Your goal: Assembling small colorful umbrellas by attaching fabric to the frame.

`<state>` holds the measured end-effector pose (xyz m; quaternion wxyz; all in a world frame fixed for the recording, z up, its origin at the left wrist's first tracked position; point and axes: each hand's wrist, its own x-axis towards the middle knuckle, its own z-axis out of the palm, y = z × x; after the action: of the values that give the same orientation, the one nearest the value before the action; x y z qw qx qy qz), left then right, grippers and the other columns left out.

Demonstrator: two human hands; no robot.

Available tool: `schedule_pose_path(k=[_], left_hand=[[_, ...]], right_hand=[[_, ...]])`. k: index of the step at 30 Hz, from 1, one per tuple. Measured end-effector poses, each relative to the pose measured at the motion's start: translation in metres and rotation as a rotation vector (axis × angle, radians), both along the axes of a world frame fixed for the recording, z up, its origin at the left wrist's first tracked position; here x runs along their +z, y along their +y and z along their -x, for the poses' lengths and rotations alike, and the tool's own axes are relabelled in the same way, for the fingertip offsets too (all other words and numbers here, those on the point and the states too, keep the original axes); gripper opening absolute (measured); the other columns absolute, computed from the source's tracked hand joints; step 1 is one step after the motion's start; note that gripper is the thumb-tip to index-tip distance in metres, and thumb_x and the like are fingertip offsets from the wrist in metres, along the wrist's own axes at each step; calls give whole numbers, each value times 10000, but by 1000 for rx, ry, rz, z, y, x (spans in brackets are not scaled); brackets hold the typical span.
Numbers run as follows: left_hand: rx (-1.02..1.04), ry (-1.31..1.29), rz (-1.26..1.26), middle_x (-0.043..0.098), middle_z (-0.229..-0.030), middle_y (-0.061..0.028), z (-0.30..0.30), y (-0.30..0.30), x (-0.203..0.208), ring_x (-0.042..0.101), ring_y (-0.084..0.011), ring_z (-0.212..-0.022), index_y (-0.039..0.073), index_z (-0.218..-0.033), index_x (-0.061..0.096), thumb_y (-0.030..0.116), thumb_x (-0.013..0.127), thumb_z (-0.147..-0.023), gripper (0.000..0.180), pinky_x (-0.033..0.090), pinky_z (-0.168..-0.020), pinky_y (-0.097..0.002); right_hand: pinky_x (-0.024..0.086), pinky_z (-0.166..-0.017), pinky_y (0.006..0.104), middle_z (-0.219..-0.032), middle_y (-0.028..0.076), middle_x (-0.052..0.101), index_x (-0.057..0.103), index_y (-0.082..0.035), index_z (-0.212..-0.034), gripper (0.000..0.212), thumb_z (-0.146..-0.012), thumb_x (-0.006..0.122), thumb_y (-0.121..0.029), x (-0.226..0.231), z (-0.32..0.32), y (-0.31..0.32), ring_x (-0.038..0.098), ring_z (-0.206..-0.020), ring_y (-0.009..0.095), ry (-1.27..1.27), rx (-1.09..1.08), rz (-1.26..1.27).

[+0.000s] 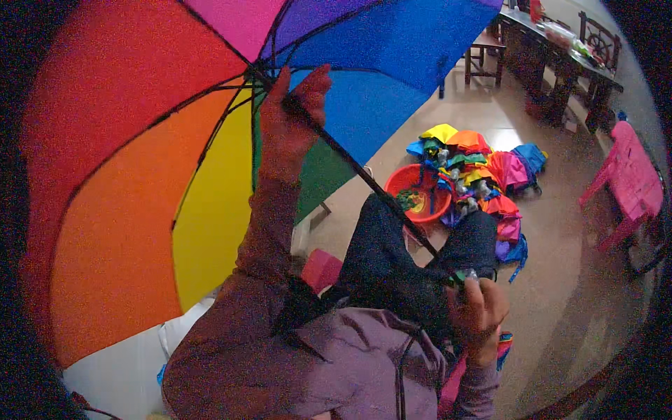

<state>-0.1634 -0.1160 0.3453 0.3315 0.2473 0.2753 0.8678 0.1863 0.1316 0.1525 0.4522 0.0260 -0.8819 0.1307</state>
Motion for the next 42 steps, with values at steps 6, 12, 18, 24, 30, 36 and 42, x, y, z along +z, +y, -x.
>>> schedule_pose_path(k=[6,12,18,24,30,36,42], left_hand=[[-44,-23,-82,733,-1045,-162,4,-6,-13,663,-207,-768,6,-1279,637,474,577,-1011,543,515,-656,-343],[71,-4,21,715,-878,-83,2,-12,-18,596,-192,-653,68,-1176,699,424,606,-1003,406,452,-618,-332],[43,-78,39,654,-747,-61,6,-14,-26,542,-207,-582,107,-948,721,378,618,-997,294,448,-628,-379],[150,18,74,609,-671,-70,4,-14,-36,490,-214,-517,132,-795,657,372,600,-1003,323,458,-651,-440],[109,22,30,607,-672,-78,6,-14,-41,479,-206,-501,138,-783,649,370,560,-1022,345,472,-675,-461],[51,52,-5,586,-673,-78,7,-16,-45,470,-200,-490,140,-770,596,368,539,-1029,350,488,-711,-473],[32,19,-34,571,-680,-72,2,-19,-40,474,-203,-486,140,-774,567,371,538,-1027,344,494,-727,-478]], right_hand=[[497,-724,363,-931,152,643,637,12,-1108,350,-952,691,-297,4,-12,-7,624,-814,277,40,126,466],[489,-727,347,-920,144,643,651,28,-1034,367,-990,627,-335,22,-19,-10,618,-819,255,61,82,532],[484,-699,337,-885,137,641,652,23,-981,281,-993,619,-255,32,-19,-21,620,-791,248,58,50,511],[483,-676,333,-864,137,645,654,21,-955,235,-980,639,-213,40,-22,-20,625,-767,243,28,32,491],[486,-664,336,-872,154,658,656,17,-957,218,-968,657,-201,44,-21,-22,633,-755,239,83,54,460],[491,-660,340,-872,164,659,657,18,-953,223,-966,662,-205,58,-25,-34,637,-753,244,106,45,435],[514,-664,372,-865,175,666,658,8,-963,199,-937,680,-188,85,-38,-33,655,-750,298,115,42,430]])
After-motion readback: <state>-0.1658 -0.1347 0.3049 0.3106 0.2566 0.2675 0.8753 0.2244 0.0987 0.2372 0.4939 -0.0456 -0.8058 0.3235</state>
